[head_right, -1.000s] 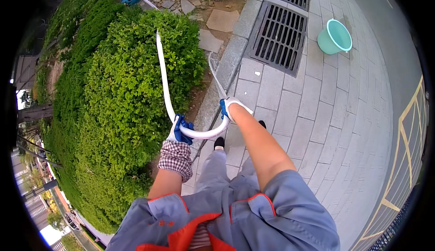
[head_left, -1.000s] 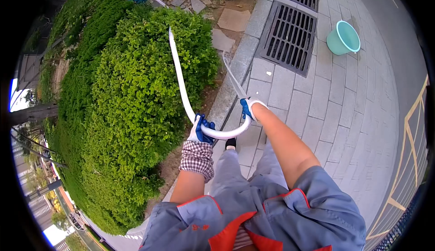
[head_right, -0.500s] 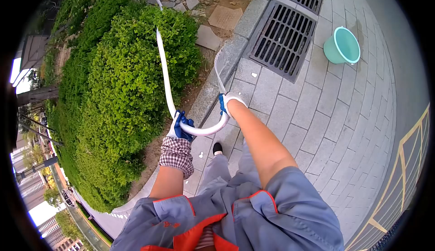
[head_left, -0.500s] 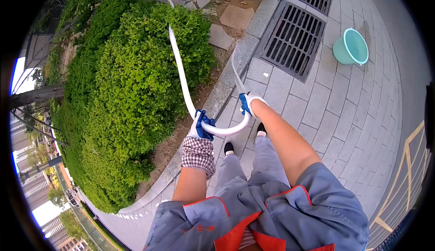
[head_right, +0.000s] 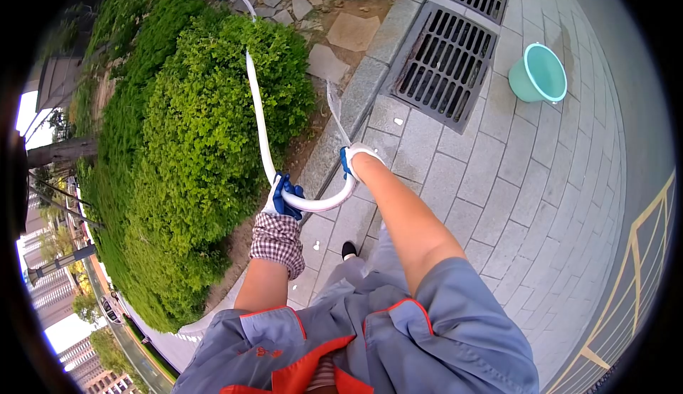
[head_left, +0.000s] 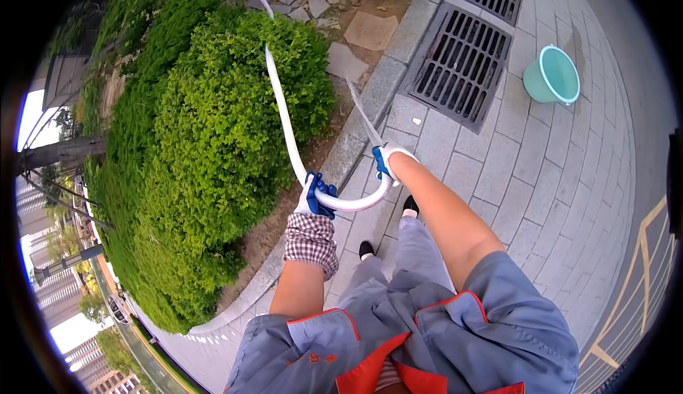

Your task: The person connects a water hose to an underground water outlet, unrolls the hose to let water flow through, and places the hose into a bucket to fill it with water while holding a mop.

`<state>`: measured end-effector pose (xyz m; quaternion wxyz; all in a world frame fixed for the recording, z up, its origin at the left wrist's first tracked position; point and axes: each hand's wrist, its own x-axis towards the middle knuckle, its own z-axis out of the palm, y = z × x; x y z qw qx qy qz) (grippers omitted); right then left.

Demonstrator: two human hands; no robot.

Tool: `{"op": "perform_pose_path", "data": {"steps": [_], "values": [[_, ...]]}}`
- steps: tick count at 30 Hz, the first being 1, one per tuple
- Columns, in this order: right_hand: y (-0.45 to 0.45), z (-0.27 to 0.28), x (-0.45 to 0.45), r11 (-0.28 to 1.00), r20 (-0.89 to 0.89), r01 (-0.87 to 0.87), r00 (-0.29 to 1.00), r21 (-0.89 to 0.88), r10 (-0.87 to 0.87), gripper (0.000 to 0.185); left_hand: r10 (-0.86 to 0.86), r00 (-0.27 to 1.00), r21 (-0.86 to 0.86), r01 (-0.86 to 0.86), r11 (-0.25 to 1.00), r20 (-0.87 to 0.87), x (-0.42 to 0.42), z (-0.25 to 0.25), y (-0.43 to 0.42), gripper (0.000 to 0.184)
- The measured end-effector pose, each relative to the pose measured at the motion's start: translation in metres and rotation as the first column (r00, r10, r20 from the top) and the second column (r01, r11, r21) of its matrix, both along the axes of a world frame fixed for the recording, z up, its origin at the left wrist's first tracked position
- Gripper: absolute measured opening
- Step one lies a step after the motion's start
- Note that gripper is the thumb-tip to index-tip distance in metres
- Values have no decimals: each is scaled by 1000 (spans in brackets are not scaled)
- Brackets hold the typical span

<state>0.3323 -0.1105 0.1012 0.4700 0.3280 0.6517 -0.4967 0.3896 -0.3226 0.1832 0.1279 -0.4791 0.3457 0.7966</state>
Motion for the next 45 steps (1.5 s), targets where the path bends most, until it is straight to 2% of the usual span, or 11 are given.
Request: {"op": "perform_pose_path", "data": {"steps": [3, 9, 14, 17, 18, 21, 25, 29, 34, 40, 45], "values": [[-4, -2, -2, 1000, -18, 14, 1000, -4, -14, 24, -9, 999, 20, 10, 1000, -44, 1, -7, -7, 8], [9, 10, 0, 912, 80, 399, 916, -97, -393, 25, 18, 1000, 19, -18, 1000, 16, -3, -2, 3, 8], [27, 20, 10, 940, 11, 340, 940, -36, -340, 32, 15, 999, 20, -16, 1000, 49, -5, 3, 20, 10], [34, 48, 6, 997, -109, 39, 994, 66, -32, 30, 5, 999, 4, -5, 1000, 53, -5, 5, 26, 9], [28, 27, 4, 995, -98, 71, 993, 67, -64, 27, -1, 999, 1, 1, 1000, 37, -4, 3, 24, 8], [22, 7, -1, 984, -189, -106, 973, 146, 133, 41, -12, 1000, 7, 12, 1000, -1, -3, -3, 18, 5], [17, 1, -5, 991, -126, -66, 989, 117, 80, 41, -2, 1000, 9, 2, 1000, 10, -6, -1, 16, 6], [19, 1, -8, 969, -146, -197, 965, 146, 218, 32, 25, 999, 14, -25, 1000, 41, -7, 2, 21, 6], [21, 38, -12, 901, -131, -367, 906, 232, 403, 41, 52, 996, -1, -52, 999, 78, -6, -3, 25, 12], [18, 21, -12, 954, -164, -217, 954, 208, 253, 40, 63, 995, -8, -63, 998, 74, -5, -1, 25, 13], [19, 18, -15, 969, -165, -177, 965, 171, 205, 40, 62, 996, -6, -62, 998, 59, -7, -2, 26, 11]]}}
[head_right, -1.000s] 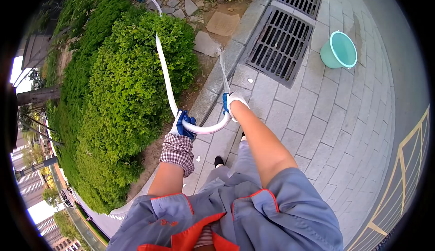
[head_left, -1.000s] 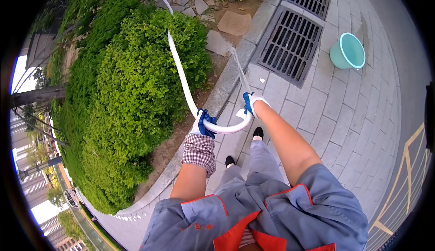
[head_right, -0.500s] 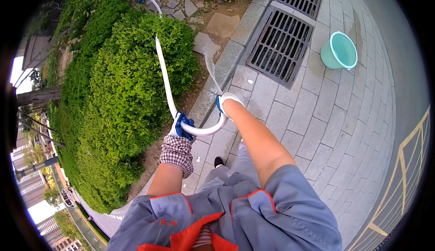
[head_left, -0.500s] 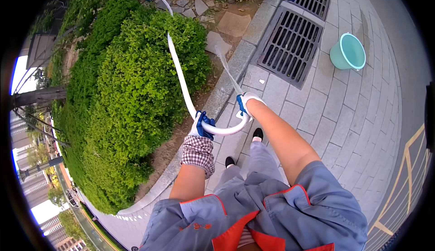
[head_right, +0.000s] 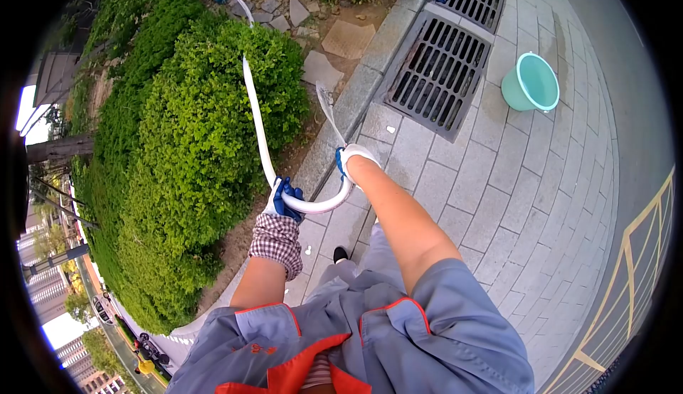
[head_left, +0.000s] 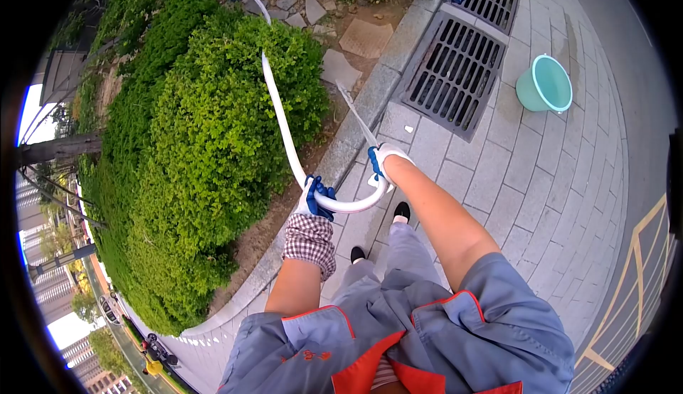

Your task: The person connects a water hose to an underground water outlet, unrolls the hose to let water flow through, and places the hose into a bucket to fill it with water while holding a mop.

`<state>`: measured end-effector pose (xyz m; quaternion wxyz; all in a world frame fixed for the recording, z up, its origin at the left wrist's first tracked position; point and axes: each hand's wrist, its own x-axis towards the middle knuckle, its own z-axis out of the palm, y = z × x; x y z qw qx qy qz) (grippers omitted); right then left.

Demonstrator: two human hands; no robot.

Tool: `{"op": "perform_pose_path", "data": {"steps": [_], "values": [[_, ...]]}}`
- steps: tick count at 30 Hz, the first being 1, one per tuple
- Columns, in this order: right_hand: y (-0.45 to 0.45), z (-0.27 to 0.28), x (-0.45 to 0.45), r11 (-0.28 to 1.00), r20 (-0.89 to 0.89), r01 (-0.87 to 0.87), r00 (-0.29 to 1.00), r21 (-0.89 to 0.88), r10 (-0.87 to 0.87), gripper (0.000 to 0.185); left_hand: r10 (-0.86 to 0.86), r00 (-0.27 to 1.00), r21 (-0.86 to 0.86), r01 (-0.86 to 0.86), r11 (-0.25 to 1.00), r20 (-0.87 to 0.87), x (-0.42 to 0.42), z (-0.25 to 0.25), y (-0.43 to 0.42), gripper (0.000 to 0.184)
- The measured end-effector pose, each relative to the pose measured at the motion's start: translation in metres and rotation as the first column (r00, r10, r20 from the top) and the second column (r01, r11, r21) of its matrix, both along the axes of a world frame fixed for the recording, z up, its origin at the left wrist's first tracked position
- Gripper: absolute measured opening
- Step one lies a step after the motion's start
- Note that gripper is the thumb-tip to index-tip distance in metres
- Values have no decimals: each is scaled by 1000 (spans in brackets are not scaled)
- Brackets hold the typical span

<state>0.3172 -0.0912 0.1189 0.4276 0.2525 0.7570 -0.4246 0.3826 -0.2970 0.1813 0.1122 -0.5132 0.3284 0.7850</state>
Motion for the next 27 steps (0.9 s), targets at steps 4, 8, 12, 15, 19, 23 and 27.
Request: {"op": "perform_pose_path", "data": {"steps": [4, 8, 12, 15, 19, 23, 27], "values": [[0, -5, -2, 1000, 31, 18, 999, -24, -18, 40, 2, 1000, 10, -2, 1000, -3, -1, -6, -3, 11], [-4, -14, -3, 1000, 19, 17, 1000, -15, -16, 41, 2, 1000, 20, -3, 1000, 3, -1, -5, -6, 11], [-3, -6, -4, 1000, 1, -14, 1000, -3, 14, 41, 10, 1000, 32, -10, 999, 11, -1, -4, -7, 12], [-6, -2, -7, 999, 15, 30, 999, -33, -30, 40, 26, 999, 25, -26, 999, 22, -1, -3, -7, 12], [-11, 20, -19, 995, -9, 91, 996, -34, -91, 40, 57, 998, 42, -55, 998, -38, 1, 1, -8, 13], [-5, 26, -29, 981, -48, 189, 980, -38, -191, 39, 25, 989, 63, -16, 998, -144, -2, -9, -13, 14], [11, 33, -28, 881, -5, 427, 900, -204, -437, 25, 36, 988, 88, -23, 996, -147, -10, -6, -2, 13]]}}
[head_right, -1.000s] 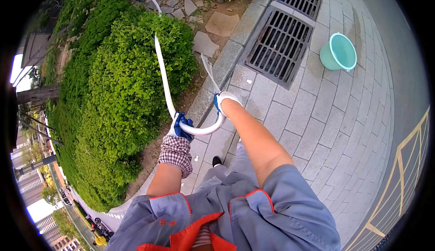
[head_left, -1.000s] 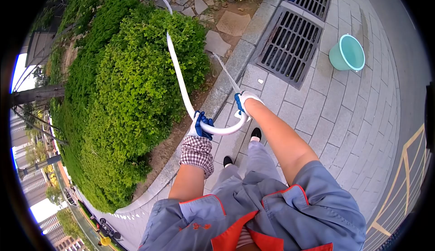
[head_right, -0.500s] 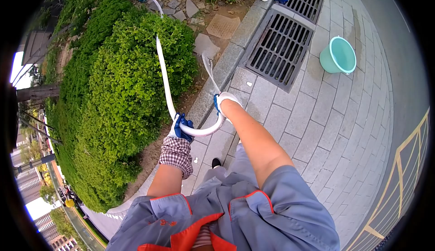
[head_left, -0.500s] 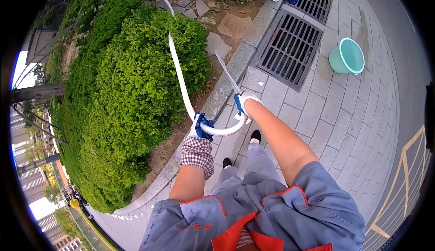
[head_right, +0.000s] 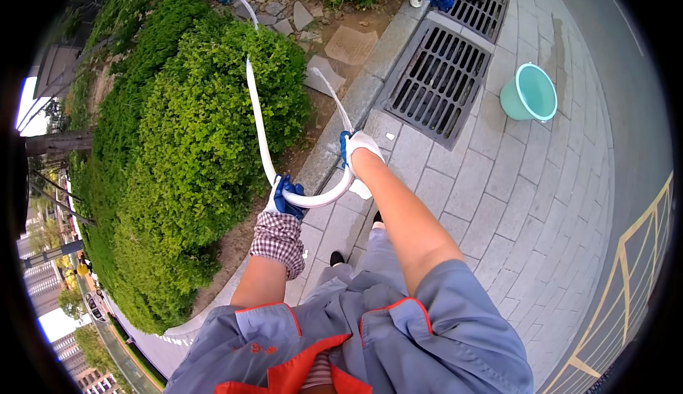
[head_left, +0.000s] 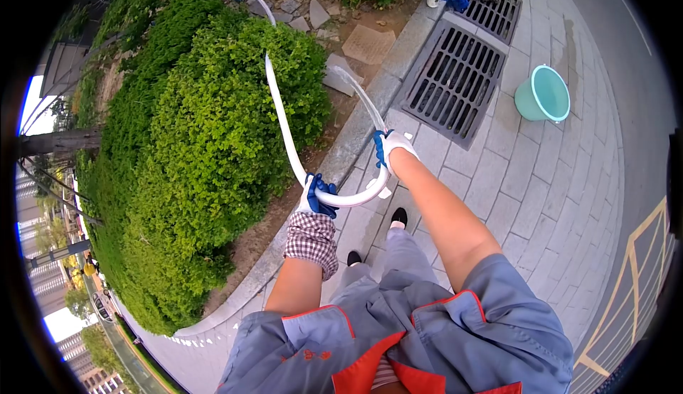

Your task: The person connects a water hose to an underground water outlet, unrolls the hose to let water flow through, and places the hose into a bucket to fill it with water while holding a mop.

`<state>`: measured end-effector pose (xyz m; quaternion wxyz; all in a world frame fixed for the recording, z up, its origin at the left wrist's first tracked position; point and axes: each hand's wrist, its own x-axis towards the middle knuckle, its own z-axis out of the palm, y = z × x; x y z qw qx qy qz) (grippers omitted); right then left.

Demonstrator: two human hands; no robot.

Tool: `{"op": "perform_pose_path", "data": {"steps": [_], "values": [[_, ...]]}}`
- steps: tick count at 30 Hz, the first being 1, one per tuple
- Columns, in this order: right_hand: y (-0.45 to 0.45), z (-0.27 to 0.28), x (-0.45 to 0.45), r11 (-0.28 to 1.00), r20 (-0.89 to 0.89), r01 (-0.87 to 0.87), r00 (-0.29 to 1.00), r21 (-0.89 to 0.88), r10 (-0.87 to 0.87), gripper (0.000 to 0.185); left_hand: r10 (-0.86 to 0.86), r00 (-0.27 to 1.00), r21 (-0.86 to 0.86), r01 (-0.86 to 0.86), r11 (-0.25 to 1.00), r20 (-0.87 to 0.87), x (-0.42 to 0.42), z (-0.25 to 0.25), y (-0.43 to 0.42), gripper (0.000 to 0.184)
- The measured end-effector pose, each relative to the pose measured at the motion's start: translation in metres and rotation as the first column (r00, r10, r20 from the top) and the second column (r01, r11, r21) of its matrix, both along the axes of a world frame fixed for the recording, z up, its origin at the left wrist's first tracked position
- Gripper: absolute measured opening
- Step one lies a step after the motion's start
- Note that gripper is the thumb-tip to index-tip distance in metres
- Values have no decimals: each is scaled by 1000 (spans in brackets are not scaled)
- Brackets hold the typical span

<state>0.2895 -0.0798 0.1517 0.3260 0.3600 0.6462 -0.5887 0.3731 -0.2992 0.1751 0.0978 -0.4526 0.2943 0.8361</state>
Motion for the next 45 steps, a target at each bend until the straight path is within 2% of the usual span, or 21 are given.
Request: {"op": "perform_pose_path", "data": {"steps": [3, 4, 5, 7, 11, 14, 17, 21, 24, 27, 31, 35, 36, 39, 45], "values": [[18, 39, 0, 969, -15, 242, 970, -55, -243, 26, 42, 999, 30, -42, 999, 13, -10, 2, 15, 11], [25, 35, -2, 979, -45, 202, 979, 37, -201, 28, 45, 999, 40, -46, 998, 31, -14, 5, 21, 10], [30, 40, 0, 970, -102, 241, 966, 37, -236, 29, 49, 998, 50, -51, 997, 48, -18, 9, 26, 10], [38, 32, 1, 960, -108, 281, 954, 9, -278, 30, 49, 998, 76, -52, 996, 46, -22, 11, 32, 9], [39, 38, 0, 966, -45, 256, 965, -41, -258, 27, 38, 996, 58, -43, 997, 77, -23, 15, 37, 9], [32, 24, -5, 967, -39, 243, 968, -78, -247, 22, 13, 1000, 80, -15, 997, 23, -18, 5, 28, 11], [28, 45, -8, 986, -10, 147, 989, -77, -148, 27, 33, 999, 62, -35, 997, 37, -18, 15, 28, 12], [29, 38, -8, 966, -27, 255, 966, -54, -256, 22, 29, 998, 78, -33, 996, 52, -19, 8, 23, 14], [34, 26, -7, 885, 73, 432, 902, -177, -426, 21, 21, 999, 94, -25, 995, 40, -21, 12, 28, 14], [39, 41, 6, 944, -38, 330, 943, -19, -330, 23, 30, 996, 73, -36, 997, 80, -21, 25, 39, 12], [47, 15, 27, 815, 26, 567, 822, -123, -568, 16, -52, 998, 48, 51, 998, 22, -18, 20, 43, 11], [51, -12, 51, 865, 38, 494, 870, -93, -492, 25, -90, 988, 34, 87, 996, 124, -16, 16, 45, 10], [51, 2, 52, 906, 34, 422, 906, -42, -421, 28, -86, 989, 33, 83, 996, 120, -13, 15, 44, 10], [50, 4, 54, 931, 33, 352, 936, -98, -350, 23, -98, 988, 36, 95, 995, 120, -10, 13, 41, 10], [30, 3, 64, 932, 24, 340, 940, -128, -340, 23, -108, 988, -15, 110, 994, 112, -2, 8, 25, 9]]}}
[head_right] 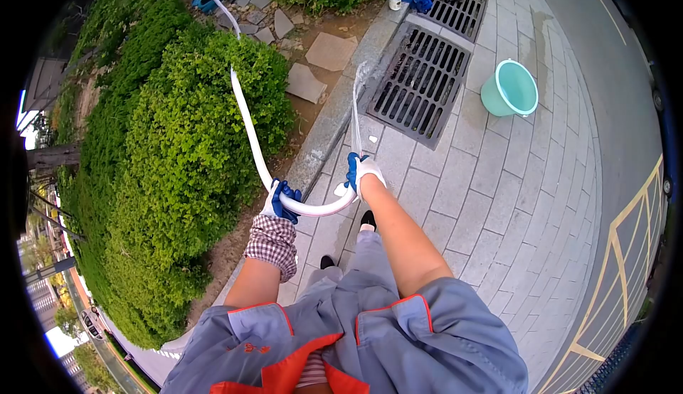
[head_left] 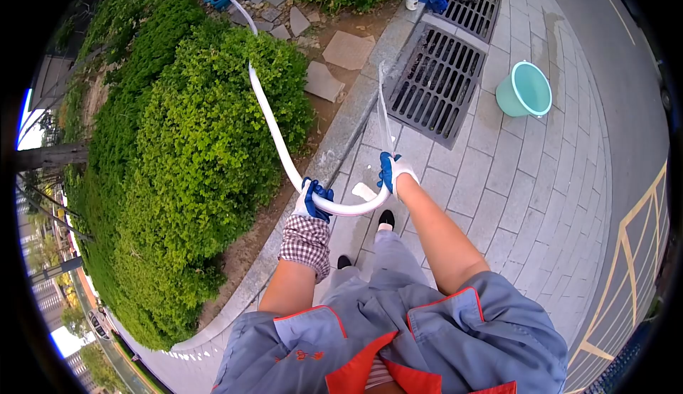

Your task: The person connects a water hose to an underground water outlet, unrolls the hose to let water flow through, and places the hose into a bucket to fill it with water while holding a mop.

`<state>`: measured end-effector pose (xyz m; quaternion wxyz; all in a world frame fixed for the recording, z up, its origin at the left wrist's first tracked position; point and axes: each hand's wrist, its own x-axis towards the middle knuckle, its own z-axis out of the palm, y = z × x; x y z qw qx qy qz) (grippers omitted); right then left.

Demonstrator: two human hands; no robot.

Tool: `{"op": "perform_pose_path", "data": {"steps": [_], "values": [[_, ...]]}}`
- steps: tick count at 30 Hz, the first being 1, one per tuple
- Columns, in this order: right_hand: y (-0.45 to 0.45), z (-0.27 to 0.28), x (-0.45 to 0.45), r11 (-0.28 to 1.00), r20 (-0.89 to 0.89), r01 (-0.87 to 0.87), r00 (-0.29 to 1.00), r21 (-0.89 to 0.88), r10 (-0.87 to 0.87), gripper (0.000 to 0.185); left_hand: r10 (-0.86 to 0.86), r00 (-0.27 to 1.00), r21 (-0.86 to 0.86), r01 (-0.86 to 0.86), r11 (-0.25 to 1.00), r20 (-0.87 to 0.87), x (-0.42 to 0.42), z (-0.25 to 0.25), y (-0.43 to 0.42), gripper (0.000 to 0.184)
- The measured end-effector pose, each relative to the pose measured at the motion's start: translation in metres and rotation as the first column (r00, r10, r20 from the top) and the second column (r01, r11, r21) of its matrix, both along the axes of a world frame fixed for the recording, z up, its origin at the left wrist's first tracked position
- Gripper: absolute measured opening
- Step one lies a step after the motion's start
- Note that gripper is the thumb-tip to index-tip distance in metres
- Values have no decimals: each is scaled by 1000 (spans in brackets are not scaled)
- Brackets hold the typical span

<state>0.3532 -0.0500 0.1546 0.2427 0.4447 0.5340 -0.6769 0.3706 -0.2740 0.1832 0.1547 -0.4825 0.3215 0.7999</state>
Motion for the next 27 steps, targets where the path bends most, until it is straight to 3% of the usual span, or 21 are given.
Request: {"op": "perform_pose_path", "data": {"steps": [3, 4, 7, 10, 15, 18, 19, 20, 22, 25, 26, 27], "values": [[-14, -5, 6, 995, 14, -78, 997, 61, 77, 19, 30, 1000, 13, -30, 999, 7, 5, 3, -12, 11], [-18, -5, 6, 999, 37, -44, 998, 7, 43, 17, 85, 996, -33, -84, 996, 26, 4, 15, -9, 9], [-28, -7, 5, 986, 122, 66, 991, -151, -48, 15, 4, 1000, -39, -3, 999, 16, 8, 11, -19, 10], [-31, -10, 11, 982, 186, 120, 978, -143, -92, 15, 0, 1000, -40, 1, 999, 24, 13, 12, -25, 12], [-44, -22, 37, 985, 162, 70, 986, -161, -44, 17, 8, 999, -62, -5, 998, 49, 19, 14, -33, 11], [-54, -41, 50, 972, 193, -23, 979, -233, 69, 18, -76, 997, -72, 77, 994, 17, 27, 11, -48, 12], [-59, -37, 59, 972, 130, -68, 987, -226, 99, 18, -64, 998, -58, 65, 996, 14, 30, 11, -53, 12], [-64, -49, 66, 944, 119, -62, 987, -325, 105, 17, -53, 999, -43, 53, 998, 15, 35, 12, -58, 12], [-80, -47, 75, 944, 162, -28, 983, -330, 86, 17, -49, 998, -62, 52, 997, 47, 40, 24, -65, 10], [-108, -15, 90, 946, 214, -122, 958, -300, 192, 23, -157, 982, 57, 163, 985, -104, 66, 9, -87, 9], [-119, -8, 95, 927, 223, -177, 940, -331, 259, 25, -147, 986, 30, 149, 988, -77, 74, 12, -90, 8], [-135, -5, 102, 938, 263, -78, 949, -339, 174, 22, -133, 989, 41, 136, 990, -68, 80, 11, -99, 9]]}}
